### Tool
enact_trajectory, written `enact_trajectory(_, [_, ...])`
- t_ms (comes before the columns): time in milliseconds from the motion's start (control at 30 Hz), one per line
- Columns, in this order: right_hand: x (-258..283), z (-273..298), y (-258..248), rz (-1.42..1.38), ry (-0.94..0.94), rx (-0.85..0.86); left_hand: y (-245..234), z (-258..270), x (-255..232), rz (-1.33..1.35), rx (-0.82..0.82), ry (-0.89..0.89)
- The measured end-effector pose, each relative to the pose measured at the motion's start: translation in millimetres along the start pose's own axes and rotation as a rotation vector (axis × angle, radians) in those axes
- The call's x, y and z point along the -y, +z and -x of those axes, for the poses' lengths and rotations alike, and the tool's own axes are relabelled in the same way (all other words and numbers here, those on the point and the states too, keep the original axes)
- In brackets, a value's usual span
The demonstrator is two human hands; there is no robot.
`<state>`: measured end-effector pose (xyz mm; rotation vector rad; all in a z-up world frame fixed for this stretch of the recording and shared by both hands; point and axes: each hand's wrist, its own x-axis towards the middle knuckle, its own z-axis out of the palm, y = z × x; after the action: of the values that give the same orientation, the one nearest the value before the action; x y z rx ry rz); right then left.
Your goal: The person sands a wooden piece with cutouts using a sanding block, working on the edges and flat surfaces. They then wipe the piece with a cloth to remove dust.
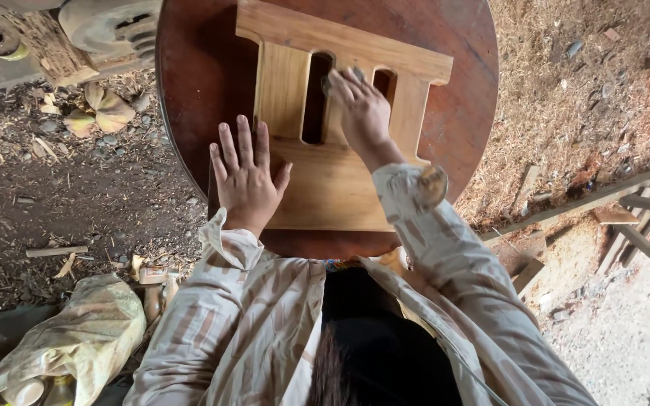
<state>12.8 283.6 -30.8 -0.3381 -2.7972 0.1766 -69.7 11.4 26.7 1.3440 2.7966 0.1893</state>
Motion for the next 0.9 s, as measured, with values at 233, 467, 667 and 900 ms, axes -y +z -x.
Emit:
enact_trajectory(233, [10,-3,-4,0.068,0.068,0.001,3,1,-1,0.032,0.011,-0.014])
enact_trajectory(467, [0,-17,-4,0.174,-0.008,-0.023,5,1,1,0.024,-0.012,-0.003])
enact_trajectory(667, [25,4,-8,0.039,0.108,0.118,3,2,0,0.035,-0.001,-0.012])
enact_trajectory(900, [-2,-24,4,0.102,-0.044,-0.121,3,0,1,0.029,0.001,-0.002])
